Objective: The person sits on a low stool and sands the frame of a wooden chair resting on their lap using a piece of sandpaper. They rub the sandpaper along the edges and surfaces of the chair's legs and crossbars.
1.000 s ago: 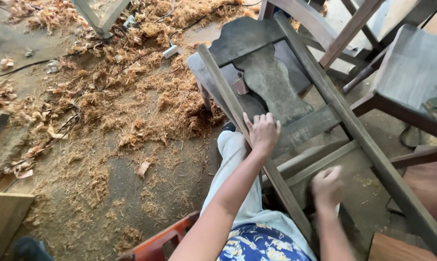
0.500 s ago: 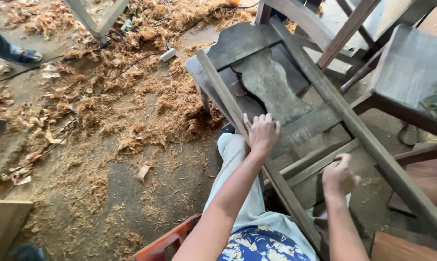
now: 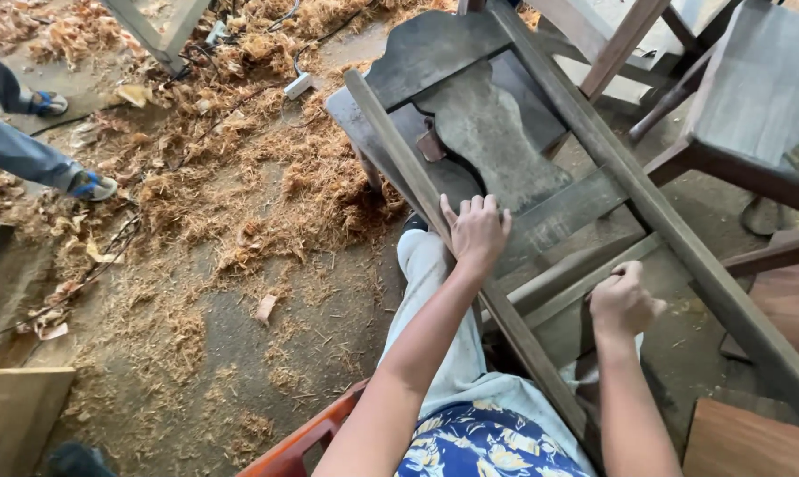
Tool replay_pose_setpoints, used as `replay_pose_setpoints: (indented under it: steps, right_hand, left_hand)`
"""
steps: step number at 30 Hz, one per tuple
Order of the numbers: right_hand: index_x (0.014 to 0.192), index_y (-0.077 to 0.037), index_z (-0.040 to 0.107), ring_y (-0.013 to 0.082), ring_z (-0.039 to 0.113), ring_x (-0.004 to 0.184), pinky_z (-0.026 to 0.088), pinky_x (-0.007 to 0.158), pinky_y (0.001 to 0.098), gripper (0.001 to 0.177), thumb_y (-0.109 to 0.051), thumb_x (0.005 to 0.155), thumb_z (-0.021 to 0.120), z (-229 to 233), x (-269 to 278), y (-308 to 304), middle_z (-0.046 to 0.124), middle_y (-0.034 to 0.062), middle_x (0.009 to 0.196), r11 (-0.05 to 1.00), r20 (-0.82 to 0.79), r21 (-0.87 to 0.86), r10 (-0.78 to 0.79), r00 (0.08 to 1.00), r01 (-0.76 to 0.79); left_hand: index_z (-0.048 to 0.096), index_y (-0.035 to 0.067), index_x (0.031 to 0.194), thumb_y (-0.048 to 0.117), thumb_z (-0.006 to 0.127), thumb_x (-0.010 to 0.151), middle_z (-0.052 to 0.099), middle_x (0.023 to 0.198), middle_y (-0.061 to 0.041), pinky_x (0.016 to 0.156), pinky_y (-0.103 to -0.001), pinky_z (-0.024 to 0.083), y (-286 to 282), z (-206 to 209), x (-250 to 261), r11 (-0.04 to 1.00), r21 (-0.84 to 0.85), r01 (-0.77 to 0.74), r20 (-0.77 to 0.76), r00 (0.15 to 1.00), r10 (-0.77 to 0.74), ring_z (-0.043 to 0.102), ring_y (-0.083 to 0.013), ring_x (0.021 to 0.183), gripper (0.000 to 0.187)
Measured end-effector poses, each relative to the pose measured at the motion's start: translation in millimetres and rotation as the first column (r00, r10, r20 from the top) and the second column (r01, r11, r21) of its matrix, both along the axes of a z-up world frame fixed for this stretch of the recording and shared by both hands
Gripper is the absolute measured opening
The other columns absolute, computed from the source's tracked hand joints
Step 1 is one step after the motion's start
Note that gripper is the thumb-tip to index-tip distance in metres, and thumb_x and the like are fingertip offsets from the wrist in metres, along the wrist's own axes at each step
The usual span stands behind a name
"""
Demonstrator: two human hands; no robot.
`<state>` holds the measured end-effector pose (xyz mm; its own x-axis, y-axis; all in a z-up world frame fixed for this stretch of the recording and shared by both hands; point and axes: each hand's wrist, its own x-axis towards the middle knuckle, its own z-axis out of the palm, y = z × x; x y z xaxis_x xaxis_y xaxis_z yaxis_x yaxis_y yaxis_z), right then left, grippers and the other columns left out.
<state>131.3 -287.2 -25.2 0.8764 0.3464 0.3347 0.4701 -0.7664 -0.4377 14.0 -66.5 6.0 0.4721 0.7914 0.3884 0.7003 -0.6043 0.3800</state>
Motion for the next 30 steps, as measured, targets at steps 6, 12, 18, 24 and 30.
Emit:
replay_pose_setpoints:
  steps: [6,12,18,24,30]
  right_hand:
    - [0.095,-0.021,0.048,0.0434,0.07,0.08,0.046,0.089,0.0442,0.008,-0.019,0.098,0.041,14.0,-50.1,1.6,0.062,0.0161,0.068,0.979,-0.091,-0.181,0.077,0.993,-0.092]
    - [0.091,-0.03,0.054,0.0339,0.073,0.066,0.051,0.077,0.041,0.012,-0.032,0.102,0.048,-25.5,-11.2,3.3,0.059,0.0084,0.054,0.939,0.175,-0.329,-0.044,0.984,0.1]
    - [0.096,-0.023,0.051,0.0343,0.073,0.083,0.047,0.08,0.0451,0.016,-0.03,0.107,0.041,-12.5,37.3,0.6,0.067,0.0049,0.072,0.972,-0.004,-0.211,-0.108,0.994,0.104]
    - [0.1,-0.026,0.055,0.0364,0.076,0.086,0.041,0.094,0.0425,0.015,-0.031,0.1,0.041,-7.1,-33.5,3.3,0.075,0.0115,0.075,0.895,-0.181,-0.446,-0.071,0.981,-0.018]
    - [0.099,-0.023,0.062,0.0383,0.071,0.075,0.041,0.088,0.0507,0.015,-0.021,0.099,0.046,-36.2,11.3,-1.9,0.07,0.0103,0.077,0.962,0.01,-0.271,-0.033,0.999,0.035]
  left_hand:
    - [0.06,0.016,0.086,0.038,0.067,0.079,0.065,0.085,-0.006,0.117,-0.066,0.02,3.1,0.0,2.7,0.998,0.049,-0.026,0.022,0.999,0.025,0.064,-0.0254,0.091,0.024]
    - [0.06,0.016,0.085,0.038,0.068,0.077,0.063,0.083,-0.006,0.116,-0.068,0.021,3.5,-6.6,6.1,0.996,0.087,-0.025,0.019,1.0,0.024,0.063,-0.0258,0.089,0.025]
    - [0.06,0.016,0.085,0.038,0.068,0.075,0.063,0.083,-0.006,0.116,-0.067,0.023,2.1,-7.2,-0.1,0.991,0.129,-0.032,0.048,0.999,0.026,0.063,-0.0246,0.09,0.025]
    - [0.06,0.015,0.086,0.037,0.067,0.075,0.064,0.084,-0.007,0.115,-0.069,0.023,4.7,-6.9,2.9,0.995,0.087,-0.038,0.06,0.998,0.033,0.063,-0.026,0.091,0.025]
    - [0.065,0.015,0.088,0.038,0.064,0.082,0.067,0.086,-0.006,0.118,-0.067,0.02,0.2,6.3,-1.7,0.999,0.037,-0.014,0.021,1.0,0.014,0.063,-0.0265,0.091,0.023]
